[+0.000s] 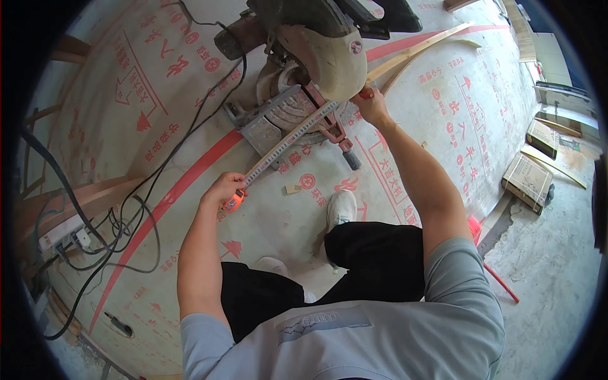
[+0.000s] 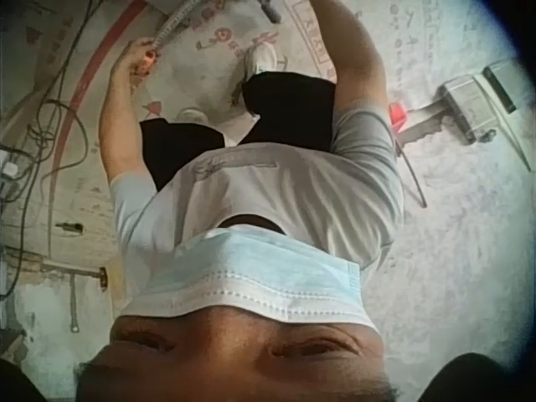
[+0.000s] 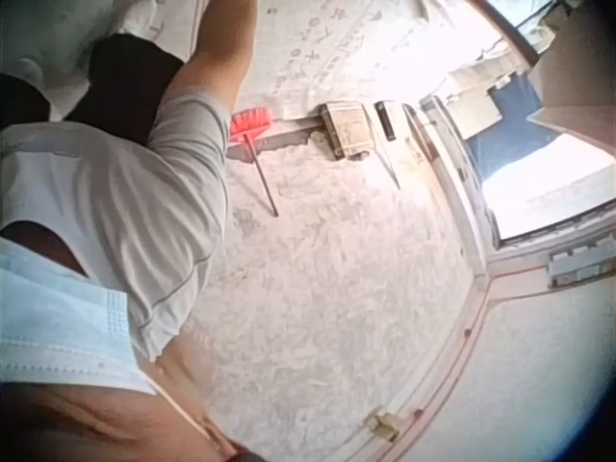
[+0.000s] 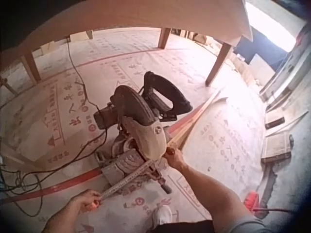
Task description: Measure, cut using a miter saw, and fit a wooden strip into a ceiling structure.
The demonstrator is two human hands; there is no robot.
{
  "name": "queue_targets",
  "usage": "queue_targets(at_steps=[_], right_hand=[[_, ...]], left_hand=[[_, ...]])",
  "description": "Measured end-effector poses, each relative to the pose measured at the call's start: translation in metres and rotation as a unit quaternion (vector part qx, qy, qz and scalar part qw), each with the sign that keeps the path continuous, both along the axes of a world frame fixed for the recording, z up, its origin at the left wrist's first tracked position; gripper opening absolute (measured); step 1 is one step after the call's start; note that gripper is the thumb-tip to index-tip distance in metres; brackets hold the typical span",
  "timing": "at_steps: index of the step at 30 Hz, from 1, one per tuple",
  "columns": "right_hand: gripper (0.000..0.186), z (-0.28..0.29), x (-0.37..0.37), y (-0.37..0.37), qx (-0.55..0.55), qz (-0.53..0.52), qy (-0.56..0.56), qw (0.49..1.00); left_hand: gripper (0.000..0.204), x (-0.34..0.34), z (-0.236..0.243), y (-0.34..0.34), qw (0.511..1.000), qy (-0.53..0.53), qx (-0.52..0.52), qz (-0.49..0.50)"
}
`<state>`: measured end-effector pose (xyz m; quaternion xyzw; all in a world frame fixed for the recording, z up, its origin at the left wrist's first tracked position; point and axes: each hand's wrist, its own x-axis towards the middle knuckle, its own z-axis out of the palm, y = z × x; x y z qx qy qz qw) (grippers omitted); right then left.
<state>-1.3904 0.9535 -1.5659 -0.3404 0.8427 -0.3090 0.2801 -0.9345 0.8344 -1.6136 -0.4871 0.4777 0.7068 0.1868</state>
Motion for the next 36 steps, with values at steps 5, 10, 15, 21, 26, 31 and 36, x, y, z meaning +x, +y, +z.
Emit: queue_targets(at_steps=[5, 10, 15, 21, 26, 31, 36], right_hand=[[0.024, -0.02, -0.013, 0.045, 0.002, 0.051, 0.065, 0.997], [0.034, -0.075, 0.015, 0.137, 0.127, 0.108, 0.099, 0.981], [0.041, -0.112, 0.007, 0.193, 0.194, 0.267, 0.097, 0.939], [0.05, -0.071, -0.06, 0.128, 0.212, 0.166, 0.098, 0.958], [0.062, 0.132, -0.219, -0.008, -0.078, 0.037, -0.003, 0.996], [0.037, 0.267, -0.024, -0.211, -0.022, 0.141, -0.099, 0.985], [0.048, 0.281, -0.025, -0.235, 0.106, 0.271, 0.32, 0.901]], left_hand=[[0.017, 0.012, -0.006, -0.004, 0.995, 0.06, -0.041, -0.066], [0.023, 0.011, 0.021, 0.009, 0.978, 0.054, 0.003, -0.203], [0.029, -0.005, -0.025, 0.084, 0.925, 0.097, -0.122, -0.347], [0.028, 0.017, -0.055, 0.143, 0.774, -0.025, -0.479, -0.413], [0.03, -0.095, 0.034, 0.104, 0.627, 0.175, -0.695, -0.304], [0.047, -0.053, -0.009, 0.048, 0.813, -0.059, -0.542, -0.203], [0.038, -0.028, 0.0, -0.005, 0.776, -0.034, -0.61, -0.158]])
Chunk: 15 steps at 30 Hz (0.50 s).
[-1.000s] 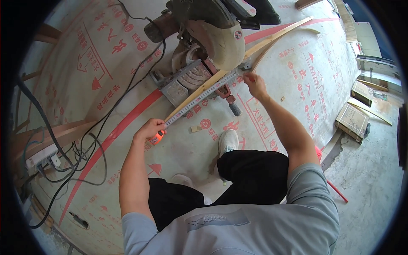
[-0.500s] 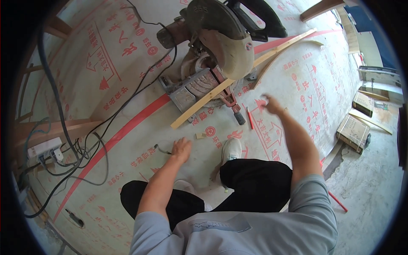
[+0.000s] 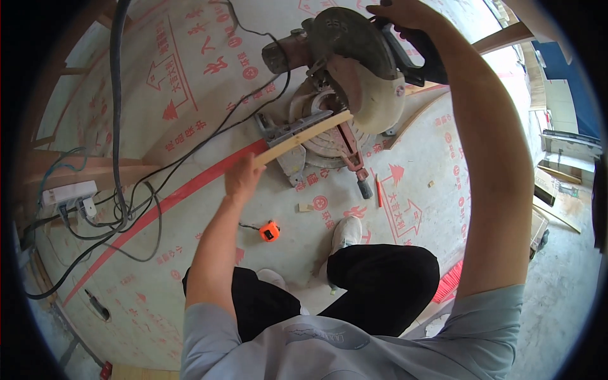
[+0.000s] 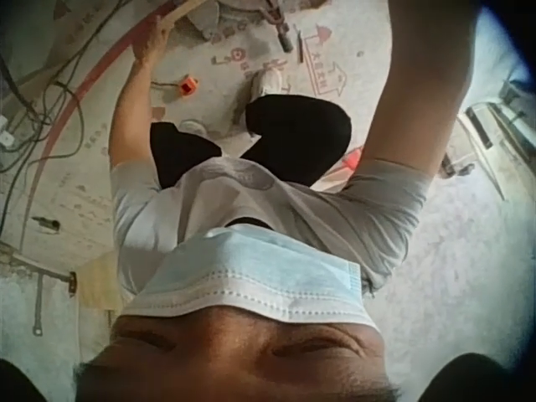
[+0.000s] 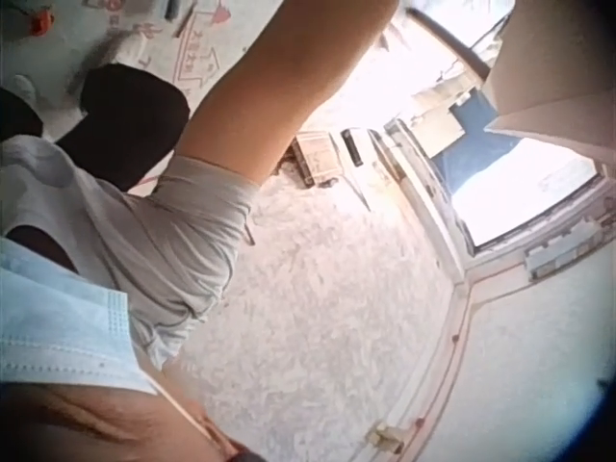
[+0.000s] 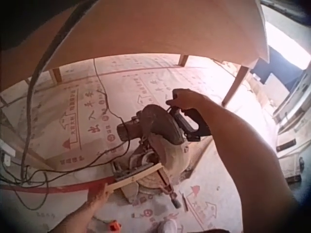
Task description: Measure, cut using a miter saw, and fit a wooden strip into a ceiling structure.
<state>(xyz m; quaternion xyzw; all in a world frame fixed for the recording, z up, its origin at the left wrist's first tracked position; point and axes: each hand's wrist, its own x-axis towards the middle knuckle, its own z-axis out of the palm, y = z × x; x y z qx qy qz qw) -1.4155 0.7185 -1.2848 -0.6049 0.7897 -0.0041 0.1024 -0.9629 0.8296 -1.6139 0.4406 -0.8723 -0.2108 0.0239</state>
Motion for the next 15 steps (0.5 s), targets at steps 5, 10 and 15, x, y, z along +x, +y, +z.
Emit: queue_targets(at_steps=[5, 10, 15], right_hand=[[0.044, -0.013, -0.03, 0.007, 0.03, 0.211, -0.541, 0.813], [0.036, -0.027, 0.0, 0.064, -0.058, -0.103, -0.286, 0.951], [0.046, -0.051, 0.02, 0.131, -0.085, -0.197, -0.382, 0.899]], left_hand=[[0.041, 0.011, 0.008, -0.022, 0.994, -0.107, 0.004, -0.004], [0.045, -0.002, 0.005, -0.015, 0.99, -0.102, -0.1, -0.009], [0.047, -0.021, -0.01, -0.016, 0.995, -0.027, -0.093, -0.017]])
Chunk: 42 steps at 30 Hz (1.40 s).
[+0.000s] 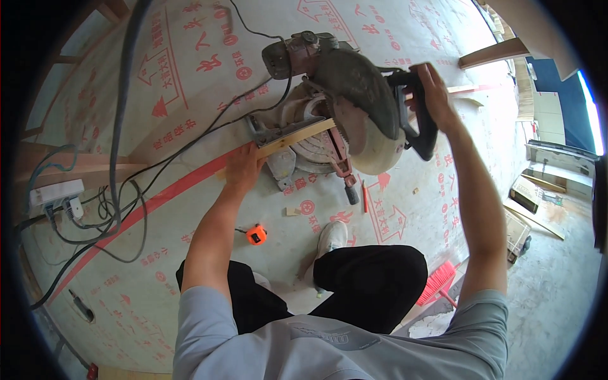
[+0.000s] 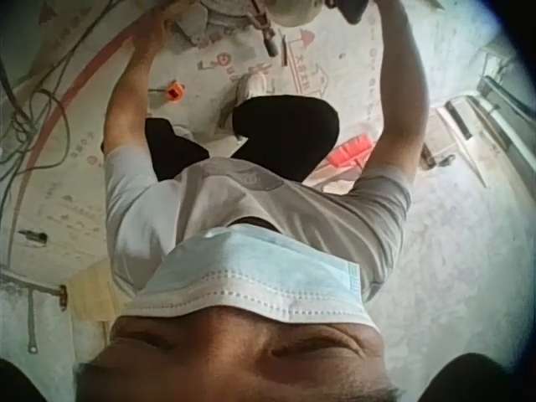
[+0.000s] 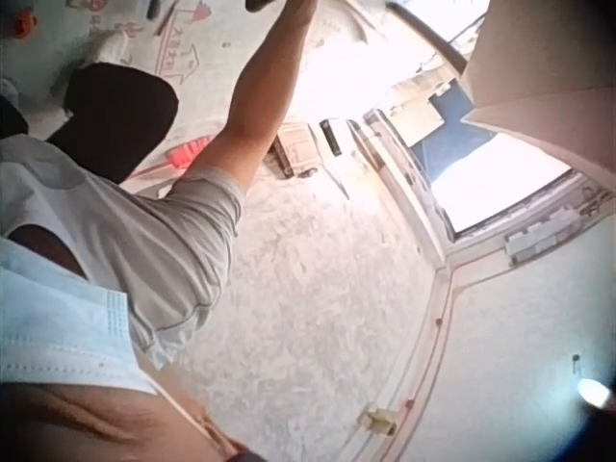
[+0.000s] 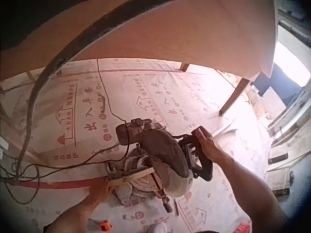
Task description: Measure, cut using a miter saw, and fit a wooden strip into a ceiling structure.
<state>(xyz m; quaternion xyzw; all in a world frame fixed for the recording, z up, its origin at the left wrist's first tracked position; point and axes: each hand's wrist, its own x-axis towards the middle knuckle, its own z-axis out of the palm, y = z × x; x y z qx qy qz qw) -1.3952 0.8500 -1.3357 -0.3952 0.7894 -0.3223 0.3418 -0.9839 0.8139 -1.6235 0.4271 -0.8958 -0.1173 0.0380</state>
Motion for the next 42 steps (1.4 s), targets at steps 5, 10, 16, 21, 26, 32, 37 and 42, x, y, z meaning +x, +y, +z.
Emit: queue_targets(at_steps=[5, 10, 16, 21, 26, 32, 37, 42], right_hand=[[0.05, -0.03, -0.006, 0.056, -0.058, -0.037, -0.151, 0.986], [0.049, -0.05, -0.007, 0.071, -0.13, -0.005, -0.091, 0.987], [0.05, -0.052, -0.003, 0.071, -0.142, 0.002, -0.021, 0.99], [0.051, -0.059, 0.0, 0.072, -0.155, 0.003, -0.017, 0.988], [0.051, -0.067, -0.002, 0.083, -0.164, -0.001, -0.013, 0.986], [0.052, -0.085, 0.001, 0.092, -0.18, -0.009, 0.001, 0.984], [0.054, -0.11, 0.005, 0.114, -0.209, -0.029, 0.032, 0.977], [0.051, -0.128, 0.013, 0.125, -0.231, -0.063, 0.026, 0.971]], left_hand=[[0.05, -0.008, -0.008, -0.005, 0.995, -0.017, 0.094, 0.011], [0.05, -0.011, -0.005, -0.006, 0.993, -0.021, 0.115, 0.017], [0.049, -0.009, -0.019, -0.005, 0.997, -0.005, 0.073, 0.01], [0.048, -0.004, -0.023, -0.008, 0.998, 0.0, 0.065, -0.006], [0.048, -0.011, -0.012, -0.004, 0.997, -0.006, 0.075, 0.01], [0.049, -0.008, -0.015, -0.008, 0.994, -0.016, 0.107, 0.009], [0.049, -0.012, -0.016, -0.006, 0.995, 0.0, 0.1, 0.01], [0.048, -0.008, -0.01, -0.006, 0.996, 0.02, 0.089, 0.009]])
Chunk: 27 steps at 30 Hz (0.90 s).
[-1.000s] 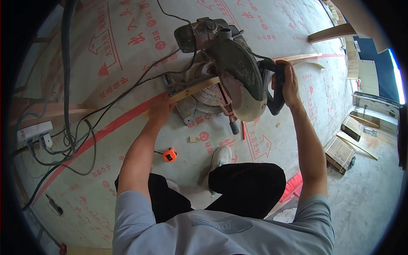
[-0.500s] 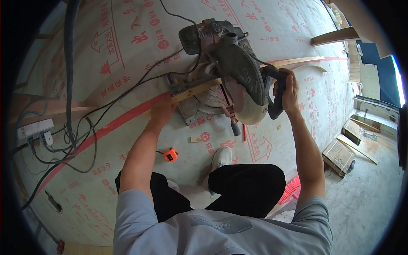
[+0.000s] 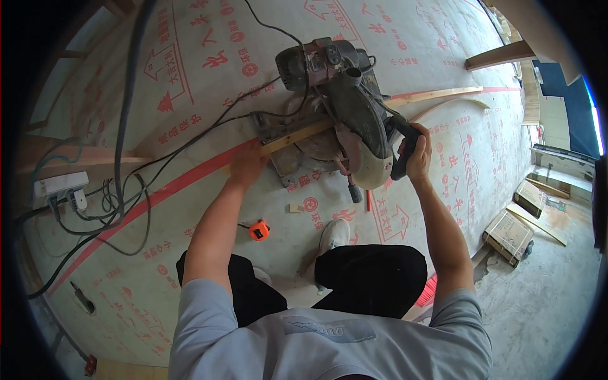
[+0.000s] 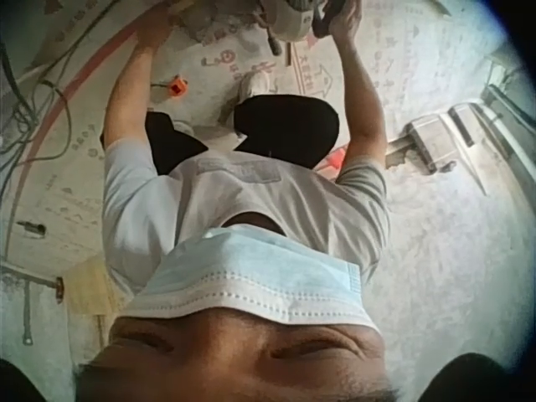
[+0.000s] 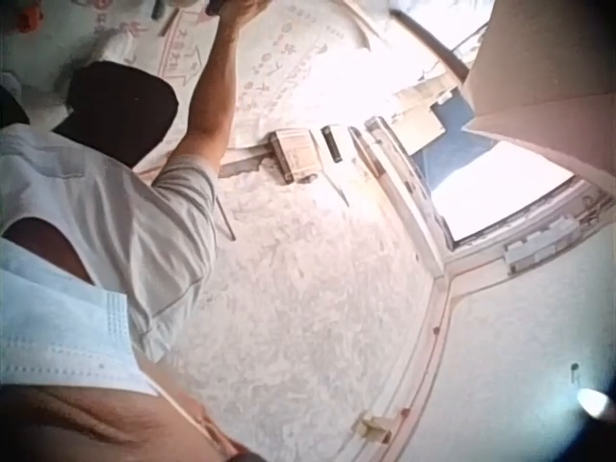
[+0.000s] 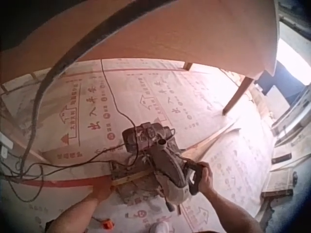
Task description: Measure, cut using a miter saw, and fit a wooden strip into a ceiling structure.
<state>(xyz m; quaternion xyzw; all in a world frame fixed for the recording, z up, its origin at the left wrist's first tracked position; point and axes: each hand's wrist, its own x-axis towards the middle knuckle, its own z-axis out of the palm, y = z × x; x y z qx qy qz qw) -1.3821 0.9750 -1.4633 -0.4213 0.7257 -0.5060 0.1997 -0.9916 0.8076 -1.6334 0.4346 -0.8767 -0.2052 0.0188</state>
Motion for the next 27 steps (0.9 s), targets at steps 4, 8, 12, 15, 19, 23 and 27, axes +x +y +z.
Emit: queue_targets(at_steps=[4, 8, 12, 15, 19, 23, 27], right_hand=[[0.051, 0.035, -0.025, -0.032, 0.086, 0.014, 0.002, 0.996], [0.045, 0.12, -0.045, -0.141, 0.165, 0.08, 0.075, 0.98], [0.051, 0.161, -0.034, -0.229, 0.311, 0.121, 0.132, 0.933], [0.047, 0.177, -0.019, -0.24, 0.336, 0.089, 0.095, 0.933], [0.052, 0.177, -0.017, -0.228, 0.334, 0.092, 0.094, 0.933], [0.05, 0.176, -0.022, -0.232, 0.333, 0.094, 0.09, 0.934], [0.049, 0.171, -0.021, -0.237, 0.32, 0.108, 0.058, 0.939]], left_hand=[[0.039, 0.014, -0.002, 0.001, 0.998, -0.004, 0.064, -0.011], [0.034, 0.016, 0.008, 0.009, 0.993, 0.063, 0.091, -0.039], [0.033, 0.015, 0.012, 0.028, 0.99, 0.077, 0.116, -0.024], [0.032, 0.0, 0.025, 0.036, 0.991, 0.026, 0.128, -0.003], [0.036, -0.057, 0.03, 0.067, 0.978, 0.006, 0.208, 0.016], [0.037, -0.096, 0.034, 0.113, 0.975, 0.067, 0.209, 0.036], [0.042, -0.071, 0.017, 0.113, 0.957, 0.097, 0.262, 0.084]])
